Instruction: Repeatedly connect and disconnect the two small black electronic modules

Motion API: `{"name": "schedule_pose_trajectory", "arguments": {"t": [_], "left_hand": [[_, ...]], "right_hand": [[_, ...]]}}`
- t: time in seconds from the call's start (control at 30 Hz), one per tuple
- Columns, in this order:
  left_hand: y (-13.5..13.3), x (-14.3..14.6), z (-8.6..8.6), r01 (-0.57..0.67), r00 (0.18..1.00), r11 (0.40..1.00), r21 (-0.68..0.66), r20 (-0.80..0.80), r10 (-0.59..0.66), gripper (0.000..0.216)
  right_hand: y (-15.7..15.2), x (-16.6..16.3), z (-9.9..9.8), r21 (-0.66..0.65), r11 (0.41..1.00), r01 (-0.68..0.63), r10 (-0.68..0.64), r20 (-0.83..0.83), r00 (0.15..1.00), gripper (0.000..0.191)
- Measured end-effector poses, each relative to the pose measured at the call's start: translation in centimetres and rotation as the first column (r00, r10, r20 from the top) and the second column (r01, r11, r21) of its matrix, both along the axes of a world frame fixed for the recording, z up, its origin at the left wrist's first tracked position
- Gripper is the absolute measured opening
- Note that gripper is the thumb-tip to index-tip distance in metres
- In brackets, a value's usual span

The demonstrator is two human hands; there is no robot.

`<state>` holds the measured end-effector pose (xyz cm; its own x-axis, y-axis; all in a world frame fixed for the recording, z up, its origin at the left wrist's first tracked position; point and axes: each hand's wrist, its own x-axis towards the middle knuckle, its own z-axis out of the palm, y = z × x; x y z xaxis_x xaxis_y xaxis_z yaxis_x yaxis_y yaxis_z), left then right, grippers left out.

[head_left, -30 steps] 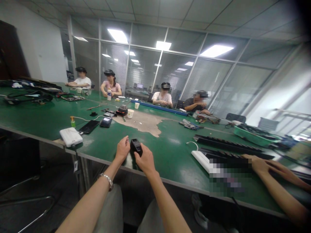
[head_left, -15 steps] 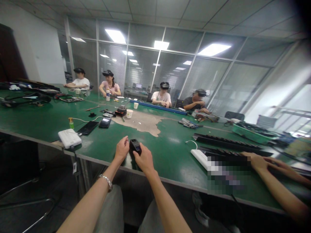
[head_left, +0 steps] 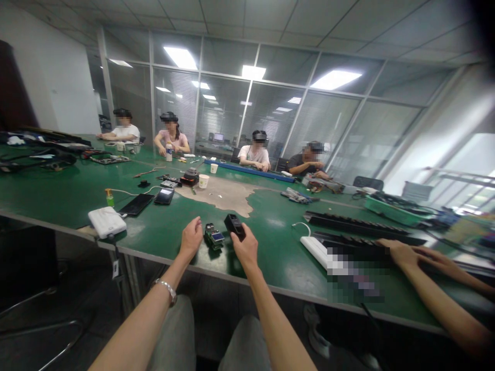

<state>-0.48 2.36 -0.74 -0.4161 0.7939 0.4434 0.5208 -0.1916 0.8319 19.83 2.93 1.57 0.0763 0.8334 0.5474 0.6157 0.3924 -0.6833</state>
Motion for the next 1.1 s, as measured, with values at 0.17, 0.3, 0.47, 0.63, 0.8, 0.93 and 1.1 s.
{"name": "schedule_pose_trajectory", "arguments": {"t": [0.17,0.3,0.47,0.63,0.8,0.93,1.1], "left_hand": [[-0.2,0.1,0.2,-0.006,1.000,1.000,-0.003,-0.003,0.006,0.038],[-0.2,0.1,0.3,-0.009,1.000,1.000,-0.007,-0.003,0.009,0.039],[-0.1,0.1,0.3,0.001,1.000,1.000,-0.005,0.000,-0.001,0.040],[-0.2,0.1,0.3,0.013,1.000,1.000,-0.011,-0.010,-0.013,0.040],[-0.3,0.0,0.3,0.009,1.000,1.000,-0.008,0.004,-0.009,0.040],[-0.4,-0.1,0.6,0.006,1.000,1.000,-0.020,0.017,-0.006,0.039],[-0.3,-0.1,0.7,0.007,1.000,1.000,-0.025,0.027,-0.006,0.039]], "right_hand": [[0.5,0.5,-2.0,0.024,1.000,0.002,-0.004,0.079,0.997,0.054],[0.3,0.1,-2.3,0.049,0.999,0.021,-0.029,0.166,0.986,0.060],[0.0,-0.1,-2.6,0.069,0.997,0.021,-0.035,0.204,0.978,0.060],[-0.1,-0.1,-1.4,0.001,1.000,0.019,-0.019,0.148,0.989,0.053],[-0.8,-1.6,1.8,-0.027,1.000,-0.011,0.010,-0.026,1.000,0.051],[-1.7,-3.4,3.2,-0.020,0.995,-0.094,0.093,-0.031,0.995,0.047],[-2.6,-4.7,3.0,-0.044,0.991,-0.123,0.126,0.061,0.990,0.042]]}}
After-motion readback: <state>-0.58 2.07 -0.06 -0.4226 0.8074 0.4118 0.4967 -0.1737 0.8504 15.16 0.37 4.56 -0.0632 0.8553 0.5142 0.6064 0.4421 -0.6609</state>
